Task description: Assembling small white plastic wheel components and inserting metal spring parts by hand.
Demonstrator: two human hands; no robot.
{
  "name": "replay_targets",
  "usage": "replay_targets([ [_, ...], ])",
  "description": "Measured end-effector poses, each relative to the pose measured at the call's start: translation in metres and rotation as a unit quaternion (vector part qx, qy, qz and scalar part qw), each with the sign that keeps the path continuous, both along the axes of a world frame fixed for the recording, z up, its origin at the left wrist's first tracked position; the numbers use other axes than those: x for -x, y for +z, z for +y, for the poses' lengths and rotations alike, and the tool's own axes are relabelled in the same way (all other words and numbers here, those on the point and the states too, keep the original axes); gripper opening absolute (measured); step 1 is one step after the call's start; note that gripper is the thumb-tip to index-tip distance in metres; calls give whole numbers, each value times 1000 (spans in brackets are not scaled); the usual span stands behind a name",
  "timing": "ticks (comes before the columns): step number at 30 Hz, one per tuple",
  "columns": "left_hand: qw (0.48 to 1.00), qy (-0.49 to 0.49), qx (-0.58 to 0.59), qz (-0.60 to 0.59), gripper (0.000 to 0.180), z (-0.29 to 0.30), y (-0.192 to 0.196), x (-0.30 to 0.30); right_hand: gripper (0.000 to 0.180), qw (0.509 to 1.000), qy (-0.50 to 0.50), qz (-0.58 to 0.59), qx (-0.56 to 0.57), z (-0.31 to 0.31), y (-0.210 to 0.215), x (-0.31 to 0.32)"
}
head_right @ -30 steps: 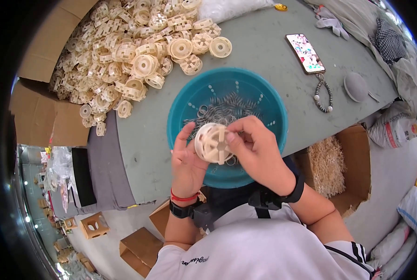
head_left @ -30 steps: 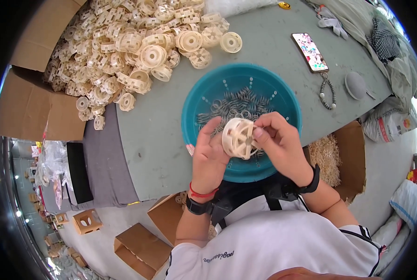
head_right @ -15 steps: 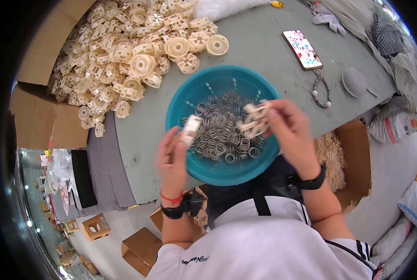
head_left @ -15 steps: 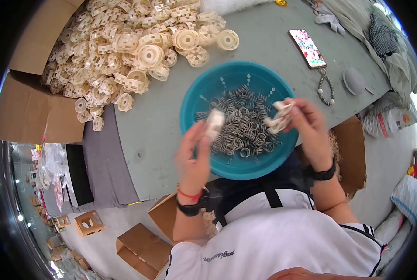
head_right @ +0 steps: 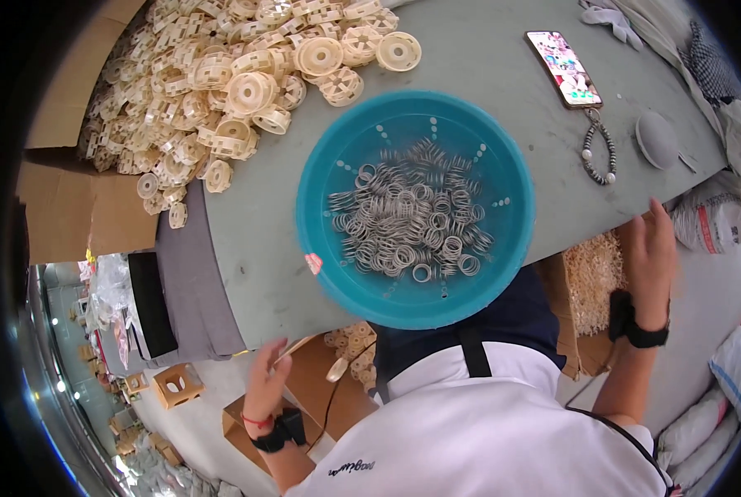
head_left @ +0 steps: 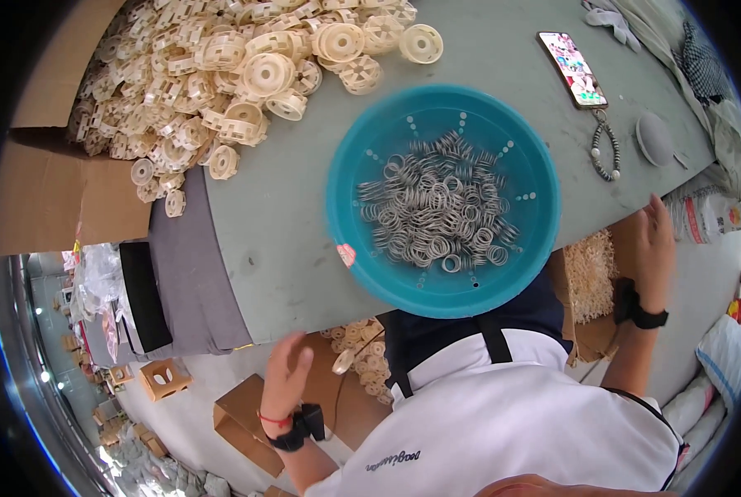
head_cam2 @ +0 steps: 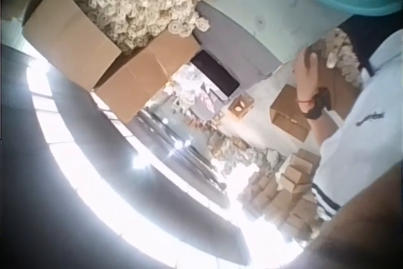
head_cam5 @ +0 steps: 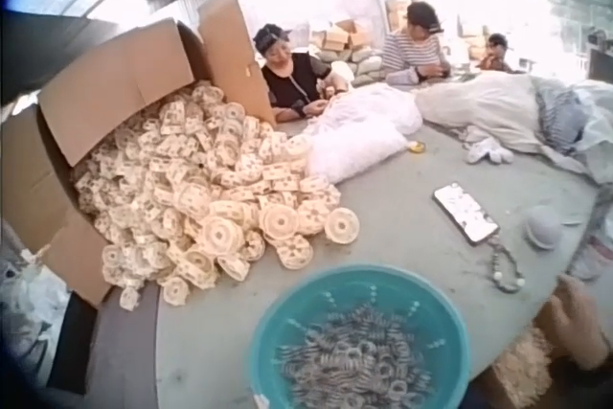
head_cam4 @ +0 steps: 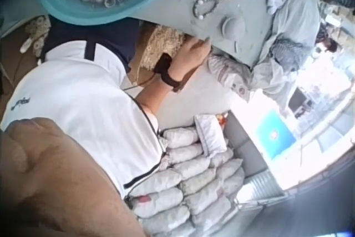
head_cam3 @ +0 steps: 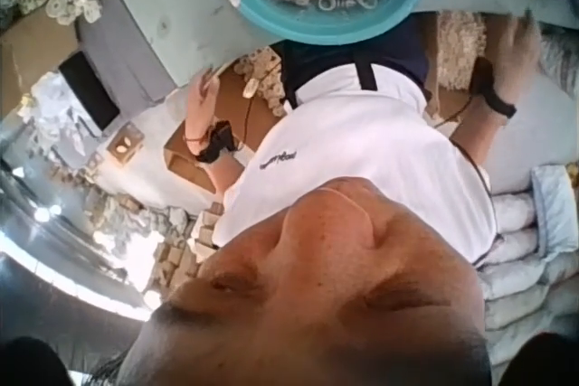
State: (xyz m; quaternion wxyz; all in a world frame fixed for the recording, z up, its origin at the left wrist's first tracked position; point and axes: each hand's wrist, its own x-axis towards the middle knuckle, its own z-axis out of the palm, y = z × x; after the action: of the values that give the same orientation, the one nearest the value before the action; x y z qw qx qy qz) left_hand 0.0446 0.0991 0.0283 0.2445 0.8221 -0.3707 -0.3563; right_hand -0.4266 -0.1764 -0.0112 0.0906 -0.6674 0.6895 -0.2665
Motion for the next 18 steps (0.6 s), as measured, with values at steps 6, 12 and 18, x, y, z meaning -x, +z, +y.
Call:
replay_targets([
  [6,978,-126,160,-55,33,-181,16,-7,38,918,367,-114,103,33,30,-150],
  [12,938,-174,238,-184,46,-309,-75,-66,21,897,412,-73,142,57,20,-187],
  [18,923,-88,210,-310,48,-309,-106,-71,17,887,439,-68,127,55,21,-183],
])
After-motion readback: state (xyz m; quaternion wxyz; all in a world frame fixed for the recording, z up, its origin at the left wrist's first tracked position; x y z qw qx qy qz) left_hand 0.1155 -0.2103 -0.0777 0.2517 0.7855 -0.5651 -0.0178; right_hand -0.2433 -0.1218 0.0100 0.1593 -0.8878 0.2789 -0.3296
